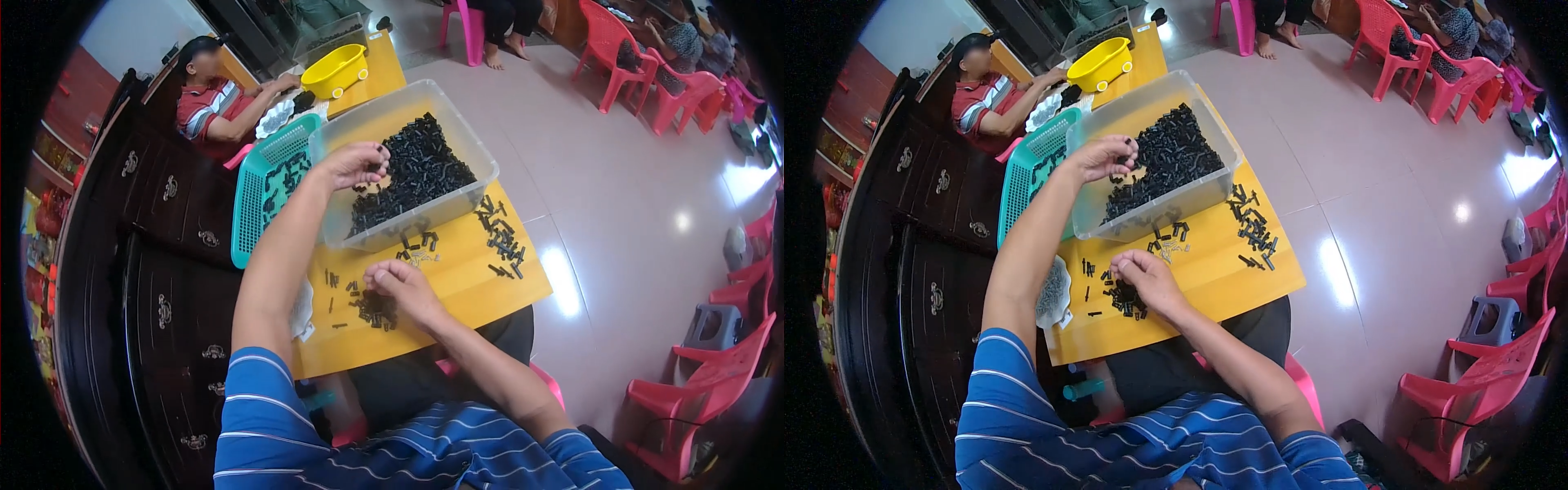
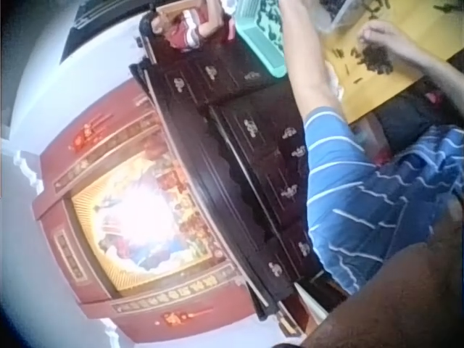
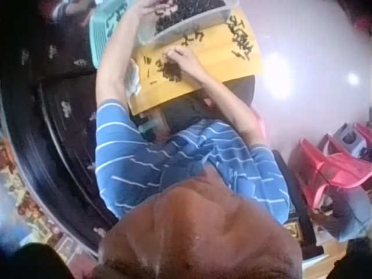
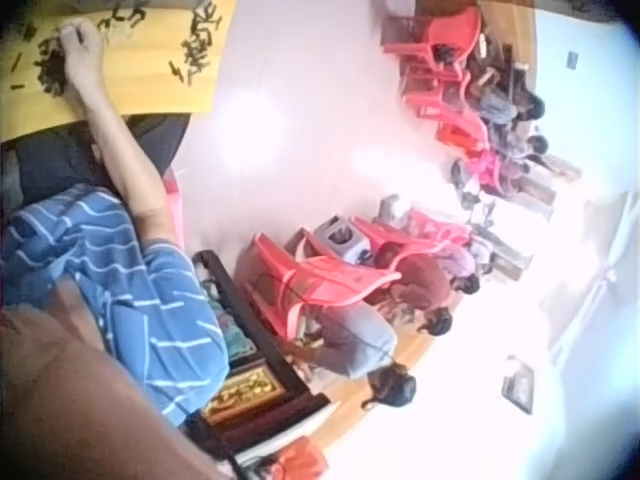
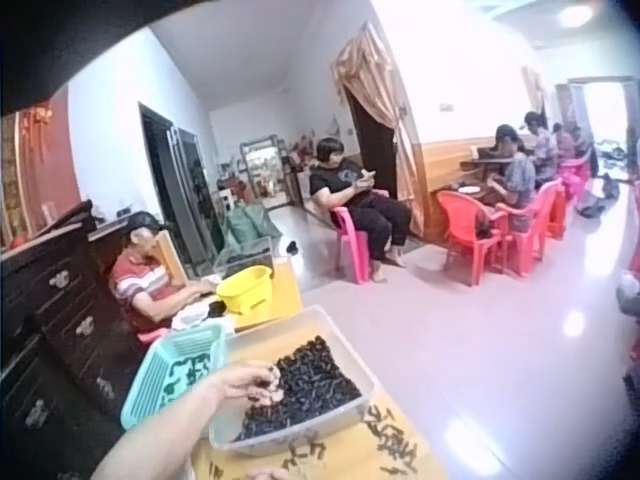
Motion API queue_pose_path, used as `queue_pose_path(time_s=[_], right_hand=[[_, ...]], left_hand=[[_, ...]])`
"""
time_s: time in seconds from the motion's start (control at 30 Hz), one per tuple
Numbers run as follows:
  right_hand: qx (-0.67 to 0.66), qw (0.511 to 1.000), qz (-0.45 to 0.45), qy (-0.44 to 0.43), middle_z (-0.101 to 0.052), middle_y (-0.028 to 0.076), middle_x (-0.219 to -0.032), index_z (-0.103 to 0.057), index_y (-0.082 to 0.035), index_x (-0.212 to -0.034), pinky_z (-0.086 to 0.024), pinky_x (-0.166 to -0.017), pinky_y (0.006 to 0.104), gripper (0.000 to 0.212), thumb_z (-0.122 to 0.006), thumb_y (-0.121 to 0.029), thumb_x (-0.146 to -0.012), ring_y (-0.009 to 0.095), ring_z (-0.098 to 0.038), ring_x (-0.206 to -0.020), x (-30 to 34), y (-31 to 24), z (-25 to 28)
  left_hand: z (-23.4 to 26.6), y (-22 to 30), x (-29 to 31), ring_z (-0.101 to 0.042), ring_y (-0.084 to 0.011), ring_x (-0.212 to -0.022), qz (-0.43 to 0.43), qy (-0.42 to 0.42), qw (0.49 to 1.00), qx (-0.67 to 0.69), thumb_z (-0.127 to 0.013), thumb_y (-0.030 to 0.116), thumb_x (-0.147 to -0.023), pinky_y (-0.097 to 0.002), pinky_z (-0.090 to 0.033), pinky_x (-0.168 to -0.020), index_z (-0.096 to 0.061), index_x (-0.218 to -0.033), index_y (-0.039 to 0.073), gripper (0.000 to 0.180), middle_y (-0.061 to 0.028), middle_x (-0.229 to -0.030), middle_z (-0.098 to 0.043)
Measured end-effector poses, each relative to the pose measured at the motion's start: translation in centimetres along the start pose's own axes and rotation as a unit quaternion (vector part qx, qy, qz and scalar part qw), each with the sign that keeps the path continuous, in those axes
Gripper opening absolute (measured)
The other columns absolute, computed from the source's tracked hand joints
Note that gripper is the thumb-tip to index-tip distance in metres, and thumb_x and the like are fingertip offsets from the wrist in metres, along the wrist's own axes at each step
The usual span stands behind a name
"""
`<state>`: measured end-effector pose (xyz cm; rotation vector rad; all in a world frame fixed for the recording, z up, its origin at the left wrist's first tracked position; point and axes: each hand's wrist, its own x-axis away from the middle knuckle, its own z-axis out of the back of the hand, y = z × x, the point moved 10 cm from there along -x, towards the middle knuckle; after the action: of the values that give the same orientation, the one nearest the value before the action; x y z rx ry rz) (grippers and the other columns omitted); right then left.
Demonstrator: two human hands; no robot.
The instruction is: The person assembles small black plastic components by hand.
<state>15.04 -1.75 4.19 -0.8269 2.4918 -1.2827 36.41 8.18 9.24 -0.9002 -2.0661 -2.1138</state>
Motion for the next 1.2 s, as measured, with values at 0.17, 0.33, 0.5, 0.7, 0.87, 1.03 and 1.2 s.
queue_pose_path(time_s=[0.17, 0.33, 0.5, 0.7, 0.87, 1.03, 1.2], right_hand=[[-0.135, 0.988, -0.066, 0.038, -0.067, 0.005, -0.109, -0.06, -0.005, -0.119, -0.049, -0.091, 0.028, 0.027, -0.054, -0.025, -0.102, 0.014, -0.064, -0.1, 0.8, -0.4, 0.0], [-0.29, 0.954, -0.079, 0.012, -0.062, 0.014, -0.124, -0.053, -0.002, -0.127, -0.048, -0.101, 0.0384, 0.044, -0.047, -0.038, -0.104, 0.025, -0.061, -0.113, 1.2, -0.7, -1.3], [-0.397, 0.911, -0.109, -0.028, -0.062, 0.014, -0.123, -0.056, -0.004, -0.123, -0.046, -0.104, 0.0433, 0.045, -0.044, -0.043, -0.104, 0.028, -0.06, -0.115, 1.9, 0.2, -3.0], [-0.483, 0.868, -0.106, -0.045, -0.065, 0.011, -0.112, -0.059, -0.007, -0.111, -0.049, -0.099, 0.0433, 0.034, -0.041, -0.035, -0.106, 0.025, -0.062, -0.109, 2.3, 2.3, -3.5], [-0.453, 0.881, -0.129, -0.032, -0.062, 0.012, -0.107, -0.057, -0.004, -0.113, -0.05, -0.098, 0.045, 0.035, -0.041, -0.034, -0.106, 0.027, -0.061, -0.103, 2.9, 2.5, -3.7], [-0.442, 0.884, -0.151, 0.008, -0.063, 0.013, -0.106, -0.058, -0.003, -0.113, -0.049, -0.101, 0.046, 0.038, -0.038, -0.035, -0.106, 0.028, -0.061, -0.102, 3.3, 2.6, -4.2], [-0.452, 0.88, -0.147, -0.015, -0.063, 0.013, -0.106, -0.056, -0.003, -0.116, -0.05, -0.1, 0.046, 0.038, -0.038, -0.036, -0.107, 0.026, -0.061, -0.101, 3.9, 2.5, -4.1]], left_hand=[[-1.0, 3.1, 5.2, -0.066, -0.014, -0.079, -0.095, 0.041, 0.992, 0.078, -0.06, 0.007, -0.093, -0.0254, -0.058, -0.065, -0.061, -0.104, 0.002, 0.012, -0.0057, -0.091, -0.064], [-7.3, 4.1, 12.6, -0.064, -0.0094, -0.079, -0.11, 0.03, 0.993, -0.01, -0.057, 0.008, -0.094, -0.0223, -0.056, -0.065, -0.06, -0.103, 0.005, 0.011, -0.0017, -0.089, -0.062], [-12.2, 0.5, 18.7, -0.063, -0.0065, -0.067, -0.143, 0.051, 0.974, -0.17, -0.059, 0.002, -0.088, -0.0229, -0.055, -0.064, -0.063, -0.1, 0.002, 0.012, -0.0054, -0.086, -0.067], [-15.3, -2.7, 22.1, -0.067, -0.0308, -0.086, -0.262, 0.106, 0.843, -0.458, -0.063, 0.0, -0.079, -0.035, -0.053, -0.078, -0.064, -0.1, 0.001, 0.022, -0.0166, -0.092, -0.067], [-13.3, -3.8, 22.9, -0.069, -0.0187, -0.09, -0.198, 0.116, 0.908, -0.35, -0.053, -0.002, -0.087, -0.0303, -0.054, -0.083, -0.066, -0.111, -0.001, 0.027, -0.011, -0.099, -0.072], [-12.3, -5.5, 23.2, -0.067, -0.0171, -0.098, -0.17, 0.084, 0.957, -0.222, -0.042, -0.004, -0.089, -0.0304, -0.055, -0.084, -0.063, -0.117, -0.003, 0.035, -0.0099, -0.105, -0.07], [-12.5, -6.2, 22.9, -0.065, -0.0141, -0.102, -0.145, 0.065, 0.969, -0.189, -0.044, -0.004, -0.092, -0.0284, -0.051, -0.092, -0.059, -0.124, -0.005, 0.035, -0.0089, -0.112, -0.068]])
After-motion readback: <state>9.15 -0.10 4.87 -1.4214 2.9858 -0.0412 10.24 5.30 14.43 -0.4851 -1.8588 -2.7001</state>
